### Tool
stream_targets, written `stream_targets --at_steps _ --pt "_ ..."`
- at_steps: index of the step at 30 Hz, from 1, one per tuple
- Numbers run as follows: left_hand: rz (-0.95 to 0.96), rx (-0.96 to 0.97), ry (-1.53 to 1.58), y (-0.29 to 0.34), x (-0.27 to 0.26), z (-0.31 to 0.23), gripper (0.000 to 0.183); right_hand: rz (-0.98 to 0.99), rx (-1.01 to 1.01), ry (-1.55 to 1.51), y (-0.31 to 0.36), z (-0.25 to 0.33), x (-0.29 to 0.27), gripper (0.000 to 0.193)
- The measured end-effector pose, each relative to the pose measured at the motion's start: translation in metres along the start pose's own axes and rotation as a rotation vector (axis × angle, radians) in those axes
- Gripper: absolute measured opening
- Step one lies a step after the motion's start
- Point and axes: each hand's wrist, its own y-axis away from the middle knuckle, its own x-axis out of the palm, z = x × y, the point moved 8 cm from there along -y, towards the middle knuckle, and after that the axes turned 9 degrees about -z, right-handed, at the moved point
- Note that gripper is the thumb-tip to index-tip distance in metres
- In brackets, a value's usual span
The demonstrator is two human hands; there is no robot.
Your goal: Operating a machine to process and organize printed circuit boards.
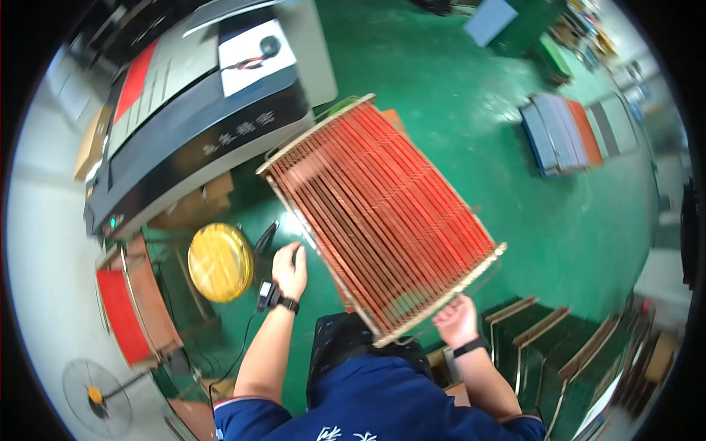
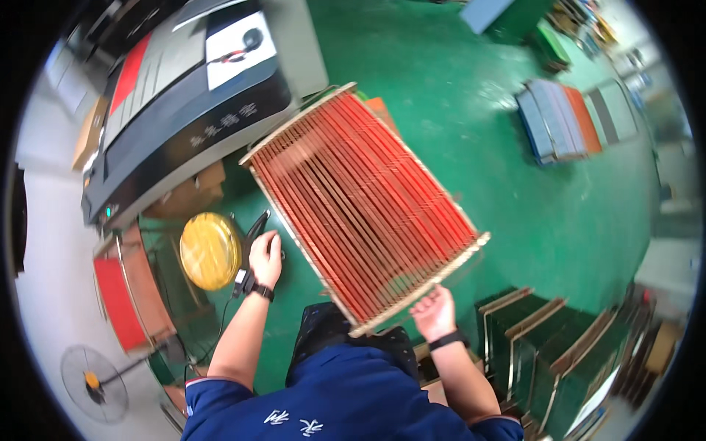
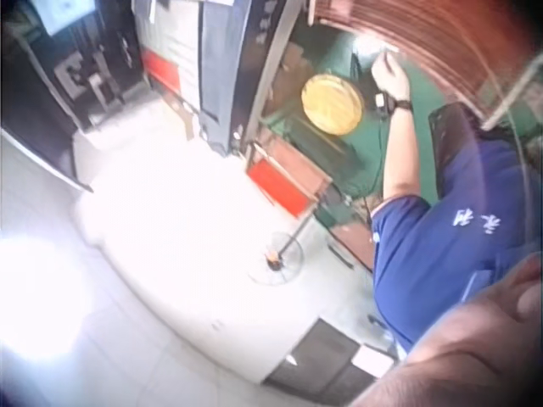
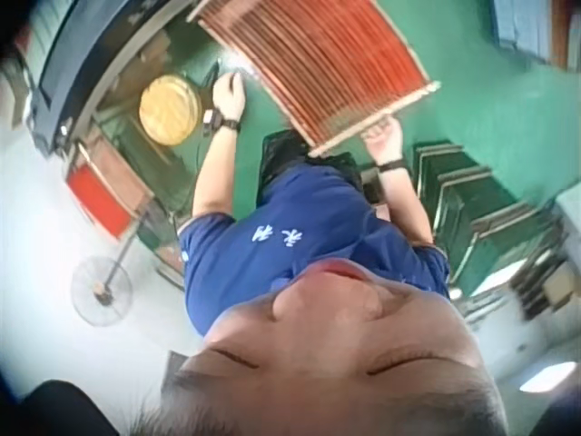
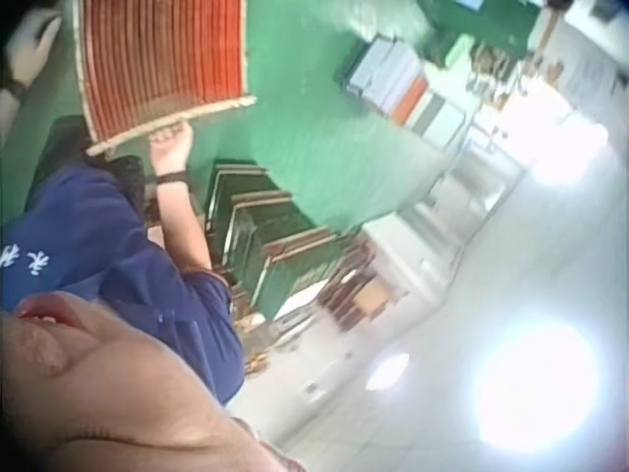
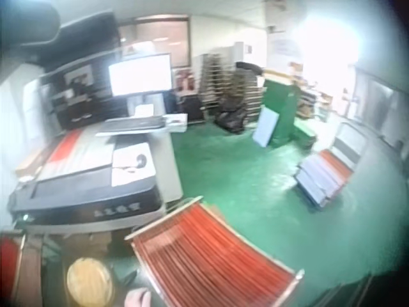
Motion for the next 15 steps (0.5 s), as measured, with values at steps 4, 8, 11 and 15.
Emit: stream_targets --at_steps 4,8,11,15 --pt "-0.132 -0.144 0.019 -0.018 0.013 0.017 0.029 -0.062 -0.107 0.255 -0.009 0.104 -0.006 0.019" --pt "-0.19 -0.225 -0.004 -0.038 0.042 -0.009 0.03 -0.051 -0.187 0.392 -0.036 0.222 -0.011 0.017" --pt "-0.206 -0.227 -0.126 -0.05 0.057 -0.023 0.031 -0.036 -0.205 0.505 -0.065 0.284 0.013 0.014" --pt "-0.085 -0.381 -0.344 -0.054 0.136 -0.035 0.048 0.046 -0.226 0.744 -0.122 0.358 0.044 0.013"
